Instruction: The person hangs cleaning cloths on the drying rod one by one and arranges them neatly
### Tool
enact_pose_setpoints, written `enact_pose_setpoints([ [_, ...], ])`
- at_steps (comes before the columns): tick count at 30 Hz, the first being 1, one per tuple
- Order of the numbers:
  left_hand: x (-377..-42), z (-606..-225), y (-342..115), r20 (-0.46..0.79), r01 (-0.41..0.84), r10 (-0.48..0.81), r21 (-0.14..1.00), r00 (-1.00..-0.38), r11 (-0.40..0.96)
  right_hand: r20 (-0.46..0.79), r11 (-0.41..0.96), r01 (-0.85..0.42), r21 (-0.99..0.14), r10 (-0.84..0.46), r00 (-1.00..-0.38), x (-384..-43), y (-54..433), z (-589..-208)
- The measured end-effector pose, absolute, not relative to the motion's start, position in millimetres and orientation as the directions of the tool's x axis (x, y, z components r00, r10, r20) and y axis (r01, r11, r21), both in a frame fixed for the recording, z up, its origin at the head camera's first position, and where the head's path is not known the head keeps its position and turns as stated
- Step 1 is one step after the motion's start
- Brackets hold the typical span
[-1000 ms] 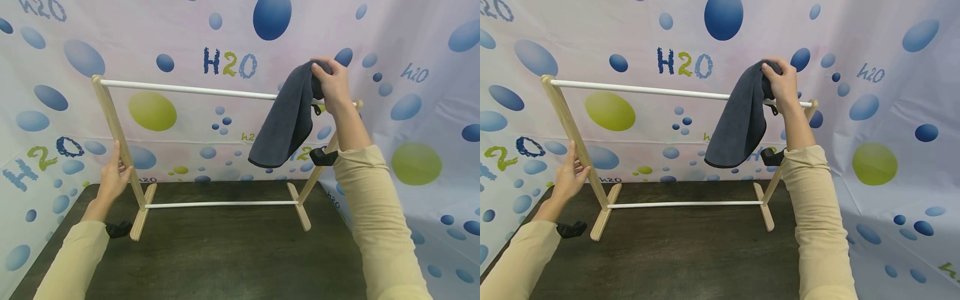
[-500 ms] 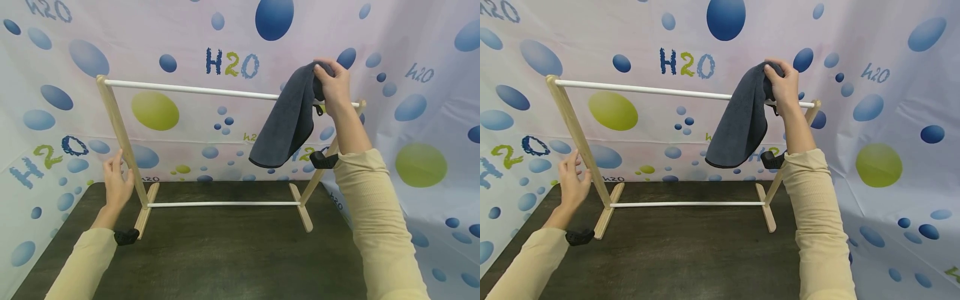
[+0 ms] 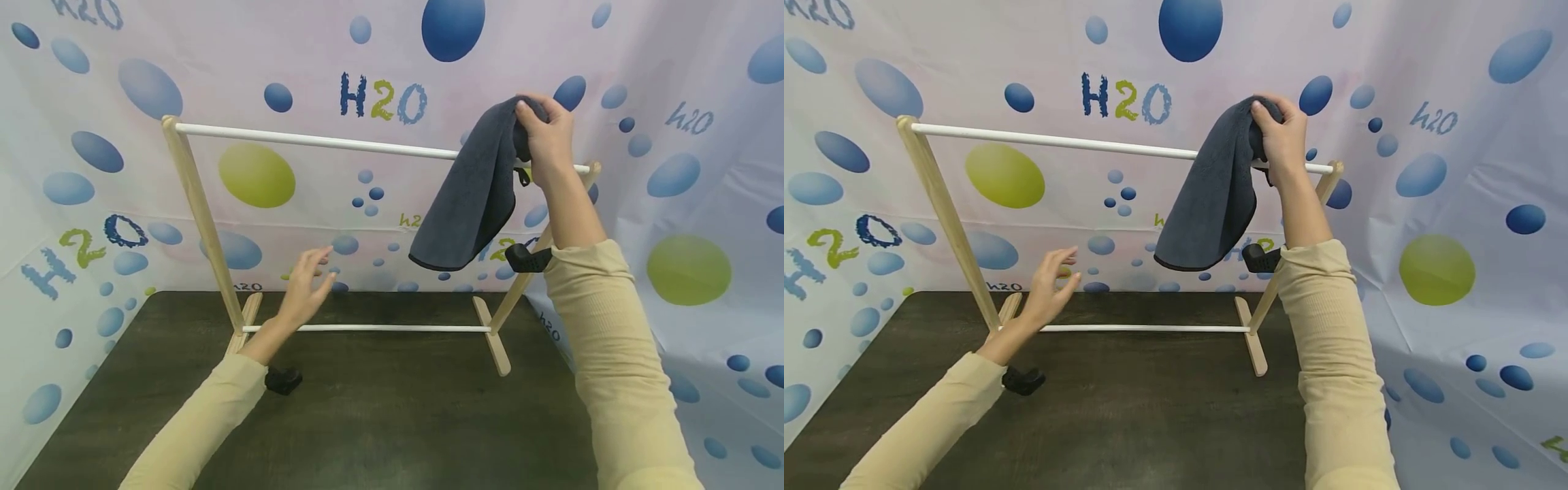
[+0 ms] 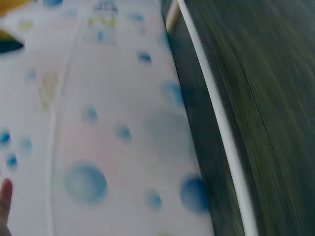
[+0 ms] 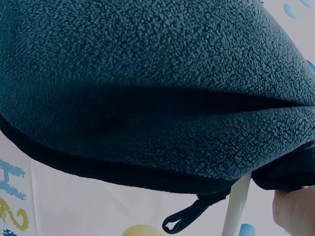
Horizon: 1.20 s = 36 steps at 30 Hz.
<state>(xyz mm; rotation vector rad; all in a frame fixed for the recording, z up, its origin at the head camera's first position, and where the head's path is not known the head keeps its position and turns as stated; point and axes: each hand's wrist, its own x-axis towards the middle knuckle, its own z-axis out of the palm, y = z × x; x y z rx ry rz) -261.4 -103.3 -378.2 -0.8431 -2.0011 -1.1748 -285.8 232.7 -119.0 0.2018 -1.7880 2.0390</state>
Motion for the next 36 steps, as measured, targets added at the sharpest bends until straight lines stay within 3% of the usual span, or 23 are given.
enact_pose_setpoints([
  [8, -249.0, -357.8, -31.5, 0.722, 0.786, 0.326, 0.603, -0.610, 0.135, 0.368, -0.093, -0.399, -0.912, 0.247, -0.897, -286.6, 230.6, -118.6],
  [21, -222.4, -317.3, 9.1, 0.505, 0.571, 0.418, 0.820, -0.755, 0.041, 0.366, -0.112, -0.404, -0.908, 0.257, -0.894, -290.5, 230.9, -120.8],
  [28, -229.1, -318.3, 22.3, 0.512, 0.511, 0.174, 0.858, -0.841, -0.054, 0.349, -0.095, -0.390, -0.916, 0.289, -0.891, -289.7, 230.4, -120.1],
  [36, -248.9, -311.0, 27.5, 0.574, 0.592, -0.154, 0.799, -0.804, -0.111, 0.331, -0.015, -0.356, -0.934, 0.331, -0.884, -286.8, 234.0, -117.8],
])
